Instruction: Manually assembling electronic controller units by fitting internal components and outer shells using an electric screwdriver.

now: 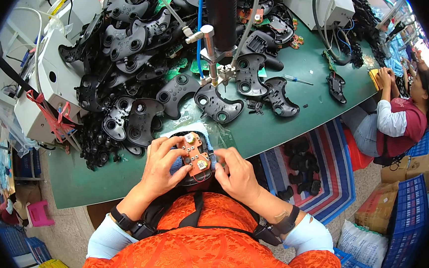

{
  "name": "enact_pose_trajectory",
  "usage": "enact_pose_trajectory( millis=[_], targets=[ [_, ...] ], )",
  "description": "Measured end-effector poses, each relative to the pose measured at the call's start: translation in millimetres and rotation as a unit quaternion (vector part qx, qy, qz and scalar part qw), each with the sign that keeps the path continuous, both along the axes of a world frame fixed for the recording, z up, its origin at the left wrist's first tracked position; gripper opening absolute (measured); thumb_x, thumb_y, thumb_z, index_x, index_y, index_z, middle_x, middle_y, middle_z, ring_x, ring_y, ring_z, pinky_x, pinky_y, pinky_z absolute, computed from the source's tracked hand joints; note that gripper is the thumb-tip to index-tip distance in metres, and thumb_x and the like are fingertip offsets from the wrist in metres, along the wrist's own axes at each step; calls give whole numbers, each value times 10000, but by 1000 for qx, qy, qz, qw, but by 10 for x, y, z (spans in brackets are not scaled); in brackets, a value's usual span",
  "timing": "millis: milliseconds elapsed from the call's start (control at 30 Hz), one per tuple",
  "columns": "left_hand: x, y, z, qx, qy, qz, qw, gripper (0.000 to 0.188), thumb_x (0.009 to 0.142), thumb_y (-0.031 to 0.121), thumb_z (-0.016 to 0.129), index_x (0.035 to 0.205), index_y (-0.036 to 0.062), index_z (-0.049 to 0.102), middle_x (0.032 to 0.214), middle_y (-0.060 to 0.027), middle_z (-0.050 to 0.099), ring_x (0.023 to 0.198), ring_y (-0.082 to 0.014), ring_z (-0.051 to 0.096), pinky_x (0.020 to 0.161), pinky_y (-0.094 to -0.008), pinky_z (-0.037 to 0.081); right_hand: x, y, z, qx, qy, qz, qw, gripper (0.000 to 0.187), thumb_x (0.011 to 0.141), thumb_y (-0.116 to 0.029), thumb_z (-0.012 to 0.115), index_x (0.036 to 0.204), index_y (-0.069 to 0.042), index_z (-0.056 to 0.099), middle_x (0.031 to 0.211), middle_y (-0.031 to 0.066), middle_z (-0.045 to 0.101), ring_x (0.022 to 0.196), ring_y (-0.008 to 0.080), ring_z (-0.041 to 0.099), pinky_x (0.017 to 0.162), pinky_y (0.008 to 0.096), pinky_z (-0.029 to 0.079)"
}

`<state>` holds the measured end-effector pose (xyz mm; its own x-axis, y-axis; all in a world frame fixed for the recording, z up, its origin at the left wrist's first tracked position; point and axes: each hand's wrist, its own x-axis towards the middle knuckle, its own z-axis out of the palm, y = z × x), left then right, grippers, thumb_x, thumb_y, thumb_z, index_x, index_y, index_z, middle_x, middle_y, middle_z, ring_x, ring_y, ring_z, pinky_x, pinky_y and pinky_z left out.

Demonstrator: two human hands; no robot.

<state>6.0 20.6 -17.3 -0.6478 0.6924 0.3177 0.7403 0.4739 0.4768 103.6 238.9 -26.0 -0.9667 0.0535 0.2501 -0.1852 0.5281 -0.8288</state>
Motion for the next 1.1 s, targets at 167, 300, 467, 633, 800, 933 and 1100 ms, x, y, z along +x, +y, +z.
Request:
enact_pose_trajectory(
  millis=[167,300,467,633,800,933,1100],
  targets=[
    [26,99,92,0,-28,10,1000,501,688,298,862,1088,78,653,1292,-117,579,1211,-366,488,996,-486,377,-105,81,-45,-38,-55,7,998,400,857,-29,646,1244,6,549,877,102,563,594,170,559,579,314,480],
    [22,118,102,-11,-19,13,1000,541,661,310,878,1087,79,638,1295,-117,571,1214,-370,489,1006,-488,371,-82,105,-13,-110,-96,28,989,447,862,-55,644,1292,-3,531,909,94,568,622,143,557,601,297,480],
    [9,133,149,-26,-5,11,1000,481,677,292,868,1038,77,633,1264,-116,583,1207,-363,497,996,-483,374,-156,152,-62,-130,-138,25,982,332,915,-76,616,1238,-5,583,921,112,610,659,146,577,619,299,487],
    [-9,219,73,0,20,38,999,313,763,223,805,981,73,637,1165,-96,627,1152,-337,538,955,-454,387,-209,143,-126,-122,-128,-7,984,181,949,-75,595,1102,2,652,870,116,642,697,151,609,628,306,486],
    [-4,203,45,18,8,43,999,230,781,137,782,965,84,655,1158,-87,630,1140,-333,543,957,-446,389,-204,127,-132,-130,-135,-12,982,137,923,-95,654,1001,17,650,780,88,644,616,127,612,571,288,475],
    [-38,163,6,38,-11,31,999,215,775,77,776,961,91,667,1163,-88,628,1141,-335,542,954,-444,392,-207,106,-205,-138,-111,-23,984,126,910,-94,675,958,18,642,762,81,642,574,115,591,545,283,466],
    [-111,144,89,35,-35,12,999,196,790,81,767,956,77,665,1160,-95,627,1138,-336,545,955,-442,398,-212,86,-157,-103,-91,-19,990,111,904,-84,678,936,15,637,765,81,640,584,128,601,552,296,476]
  ],
)
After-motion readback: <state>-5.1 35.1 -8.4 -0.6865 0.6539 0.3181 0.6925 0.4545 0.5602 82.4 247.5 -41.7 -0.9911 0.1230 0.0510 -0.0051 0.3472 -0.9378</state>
